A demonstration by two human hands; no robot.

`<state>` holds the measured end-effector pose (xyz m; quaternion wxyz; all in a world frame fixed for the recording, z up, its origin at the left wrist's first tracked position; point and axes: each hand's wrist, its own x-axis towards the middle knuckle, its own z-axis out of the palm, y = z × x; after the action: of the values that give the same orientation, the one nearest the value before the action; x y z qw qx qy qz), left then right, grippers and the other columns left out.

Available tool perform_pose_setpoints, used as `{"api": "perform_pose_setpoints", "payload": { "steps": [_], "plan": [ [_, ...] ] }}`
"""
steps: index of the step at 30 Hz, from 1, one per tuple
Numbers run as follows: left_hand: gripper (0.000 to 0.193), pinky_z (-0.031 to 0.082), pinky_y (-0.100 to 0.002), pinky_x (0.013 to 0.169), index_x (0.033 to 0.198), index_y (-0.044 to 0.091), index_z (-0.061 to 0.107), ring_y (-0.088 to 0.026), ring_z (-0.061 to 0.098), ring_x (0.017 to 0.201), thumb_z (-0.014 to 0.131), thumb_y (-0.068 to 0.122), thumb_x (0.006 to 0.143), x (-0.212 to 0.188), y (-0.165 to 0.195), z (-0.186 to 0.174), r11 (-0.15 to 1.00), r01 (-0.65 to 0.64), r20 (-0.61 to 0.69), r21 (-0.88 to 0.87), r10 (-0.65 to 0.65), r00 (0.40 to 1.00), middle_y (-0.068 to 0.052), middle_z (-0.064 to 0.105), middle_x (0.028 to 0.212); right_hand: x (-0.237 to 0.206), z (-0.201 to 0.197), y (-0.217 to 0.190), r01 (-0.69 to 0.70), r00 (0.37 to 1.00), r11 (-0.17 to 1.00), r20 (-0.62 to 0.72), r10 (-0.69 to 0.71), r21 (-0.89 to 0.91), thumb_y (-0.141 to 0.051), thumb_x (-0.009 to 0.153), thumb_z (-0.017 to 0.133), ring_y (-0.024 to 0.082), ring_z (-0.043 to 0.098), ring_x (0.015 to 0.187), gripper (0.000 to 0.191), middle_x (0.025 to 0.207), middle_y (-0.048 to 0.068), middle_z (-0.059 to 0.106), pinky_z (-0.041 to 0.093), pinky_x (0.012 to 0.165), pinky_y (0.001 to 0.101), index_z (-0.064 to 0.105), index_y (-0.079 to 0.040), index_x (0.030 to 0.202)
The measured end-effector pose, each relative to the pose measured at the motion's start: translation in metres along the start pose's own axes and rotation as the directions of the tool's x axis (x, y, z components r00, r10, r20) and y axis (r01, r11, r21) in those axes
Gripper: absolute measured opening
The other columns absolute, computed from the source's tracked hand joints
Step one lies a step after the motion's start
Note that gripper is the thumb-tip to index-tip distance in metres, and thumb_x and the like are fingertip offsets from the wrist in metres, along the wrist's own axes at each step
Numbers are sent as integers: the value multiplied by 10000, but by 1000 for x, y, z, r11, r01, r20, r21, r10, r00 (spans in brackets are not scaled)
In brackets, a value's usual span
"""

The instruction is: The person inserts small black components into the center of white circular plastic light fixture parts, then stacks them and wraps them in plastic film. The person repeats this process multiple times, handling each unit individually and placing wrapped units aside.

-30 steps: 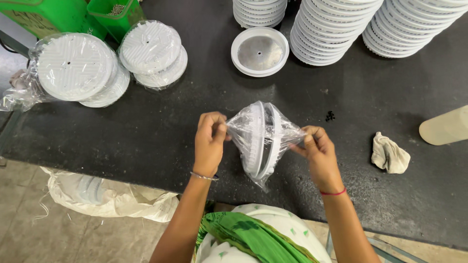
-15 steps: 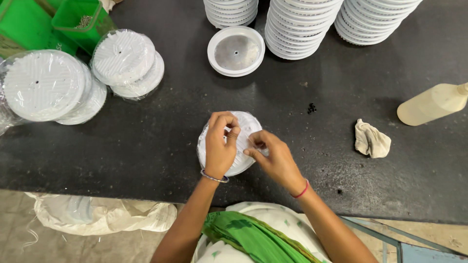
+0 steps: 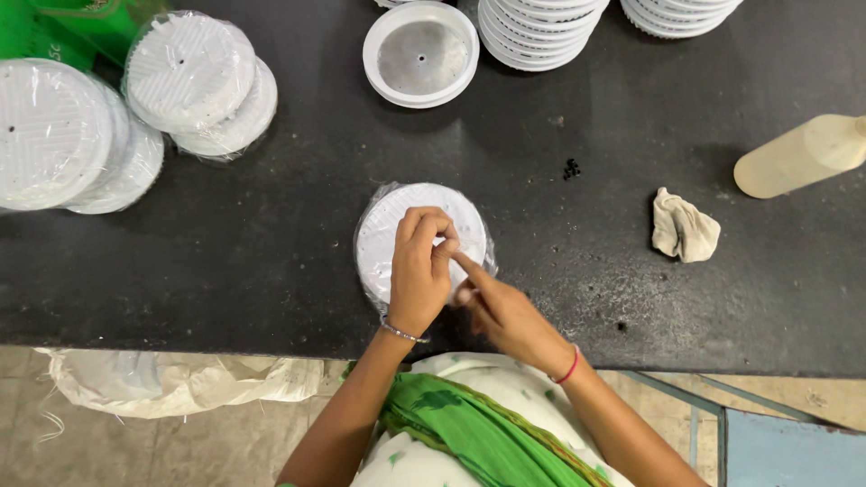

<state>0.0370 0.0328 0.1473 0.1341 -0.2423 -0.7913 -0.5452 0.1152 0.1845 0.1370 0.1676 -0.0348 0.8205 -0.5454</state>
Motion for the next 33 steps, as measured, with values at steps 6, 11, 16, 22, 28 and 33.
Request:
{"api": "perform_pose_setpoints", "payload": {
  "steps": [6, 11, 16, 22, 28, 33],
  "plan": [
    [62, 518, -374, 888, 972, 29, 585, -269, 587, 1058, 637, 63, 973, -2, 0, -7, 995, 90, 65, -30, -88, 994, -84, 590, 1101, -2, -15, 26, 174, 936, 969, -276, -218, -176, 29, 955, 560, 235, 708, 937, 303, 1064, 106, 692, 571, 873, 344, 665, -84, 1215],
    [73, 477, -393, 950, 976, 34, 591, -284, 569, 1084, 653, 69, 961, -1, 3, 0, 999, 30, 49, 40, -32, 998, -77, 605, 1107, -1, -3, 49, 224, 955, 973, -186, -230, -53, 74, 904, 504, 286, 646, 1026, 466, 1131, 150, 643, 519, 944, 394, 589, -31, 1351],
    [82, 469, -398, 938, 1006, 50, 603, -292, 555, 1052, 673, 79, 974, -4, 11, 1, 999, -3, 104, 37, -1, 995, -74, 607, 1121, 23, 5, 69, 333, 879, 912, -272, -392, -240, 86, 943, 490, 410, 498, 1374, 452, 1431, 266, 537, 403, 1172, 425, 500, 29, 1392],
    [114, 455, -419, 914, 971, 71, 596, -299, 546, 1007, 660, 22, 889, -4, 20, -1, 989, 51, 165, 137, -74, 983, -54, 631, 1112, 53, -23, 88, 182, 835, 883, -406, -372, -433, 120, 845, 437, 416, 358, 1503, 677, 1577, 286, 416, 268, 1257, 445, 403, 66, 1518],
    [231, 388, -493, 1114, 1127, 53, 613, -309, 579, 1200, 717, 108, 928, -1, -23, -27, 976, -140, -8, 168, 143, 990, -118, 624, 1210, 23, -63, 87, -27, 760, 899, -594, -265, -437, -69, 988, 598, 420, 502, 1289, 358, 1394, 246, 557, 396, 1093, 444, 578, 22, 1333],
    [347, 542, -378, 844, 1233, 19, 639, -219, 670, 994, 661, 279, 1004, 14, -110, -49, 878, 435, -194, 201, -399, 896, -155, 664, 1198, 22, -49, 76, 8, 793, 934, -567, -223, -357, -149, 967, 653, 323, 655, 981, 182, 1071, 147, 702, 514, 871, 409, 745, -48, 1088]
  ]
}}
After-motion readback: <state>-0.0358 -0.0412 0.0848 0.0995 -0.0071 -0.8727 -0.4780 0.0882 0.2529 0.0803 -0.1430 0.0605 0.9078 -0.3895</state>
